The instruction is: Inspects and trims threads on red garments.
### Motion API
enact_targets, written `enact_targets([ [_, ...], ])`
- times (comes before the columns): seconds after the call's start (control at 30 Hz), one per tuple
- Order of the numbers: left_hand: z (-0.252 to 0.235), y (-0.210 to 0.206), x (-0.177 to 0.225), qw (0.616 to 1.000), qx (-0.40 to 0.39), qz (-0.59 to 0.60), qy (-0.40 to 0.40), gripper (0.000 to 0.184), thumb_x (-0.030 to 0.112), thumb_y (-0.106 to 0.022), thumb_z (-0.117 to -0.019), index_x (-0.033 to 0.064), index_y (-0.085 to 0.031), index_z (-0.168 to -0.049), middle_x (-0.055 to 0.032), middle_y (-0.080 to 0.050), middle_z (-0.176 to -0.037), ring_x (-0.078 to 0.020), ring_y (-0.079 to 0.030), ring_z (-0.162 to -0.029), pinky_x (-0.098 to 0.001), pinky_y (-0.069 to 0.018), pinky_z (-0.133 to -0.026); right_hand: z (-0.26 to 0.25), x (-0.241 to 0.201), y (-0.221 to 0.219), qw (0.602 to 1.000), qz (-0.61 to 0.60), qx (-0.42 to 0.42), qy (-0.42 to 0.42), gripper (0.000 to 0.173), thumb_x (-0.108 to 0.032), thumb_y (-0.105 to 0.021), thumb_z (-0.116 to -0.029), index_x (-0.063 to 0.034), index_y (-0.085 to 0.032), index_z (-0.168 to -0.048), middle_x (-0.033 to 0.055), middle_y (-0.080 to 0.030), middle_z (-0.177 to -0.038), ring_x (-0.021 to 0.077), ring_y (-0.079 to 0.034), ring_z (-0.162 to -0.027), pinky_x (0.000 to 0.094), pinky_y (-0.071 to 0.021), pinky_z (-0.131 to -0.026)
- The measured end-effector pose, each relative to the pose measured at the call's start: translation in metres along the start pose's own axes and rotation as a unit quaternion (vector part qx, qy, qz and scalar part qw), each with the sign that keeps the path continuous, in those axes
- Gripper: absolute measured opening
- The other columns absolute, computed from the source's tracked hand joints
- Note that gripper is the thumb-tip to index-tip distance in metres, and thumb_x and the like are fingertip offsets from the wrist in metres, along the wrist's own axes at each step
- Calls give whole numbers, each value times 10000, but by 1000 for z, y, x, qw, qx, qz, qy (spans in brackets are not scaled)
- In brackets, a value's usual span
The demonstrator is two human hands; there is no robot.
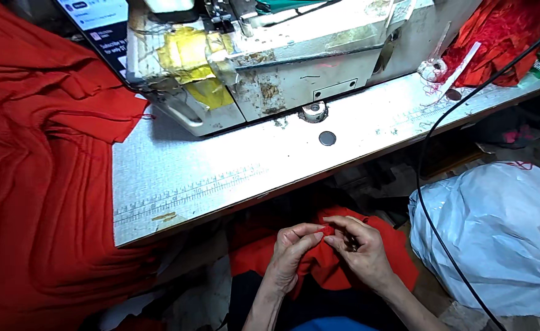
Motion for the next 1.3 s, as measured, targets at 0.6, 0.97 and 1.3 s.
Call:
enact_targets([
  [0.6, -4, -5, -4, 959, 82, -219, -160, 48, 88, -721, -893, 85, -769, -899, -15, -735, -891, -110, -700, -859, -256, -590, -789, 21, -38, -10, 795, -473, -127, -358, 106, -85, -604, -933, -159, -635, -864, -89, -537, -647, -32, -421, -437, 141, -362, -396],
  [0.97, 3, 11, 4, 996, -17, -76, -48, 196, 79, -668, -818, 32, -752, -989, -38, -699, -794, -80, -645, -708, -226, -534, -658, -18, -6, 18, 945, -152, -87, -276, 409, -95, -699, -935, -108, -622, -1337, 55, -689, -1093, 83, -562, -519, 235, -506, -440],
  [1.3, 8, 25, 14, 978, 2, -195, -78, 94, 180, -716, -912, 105, -773, -909, -16, -722, -919, -107, -678, -870, -250, -565, -778, -18, 2, 23, 935, -162, -58, -309, 77, -81, -651, -964, -80, -653, -887, 8, -528, -598, 40, -407, -413, 186, -363, -400],
])
Point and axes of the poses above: each hand's wrist, its own z-axis away from the middle knuckle, its own y-axis out of the back of the hand, x = y × z, the point moved 3 cm from there along -z, towards the middle knuckle
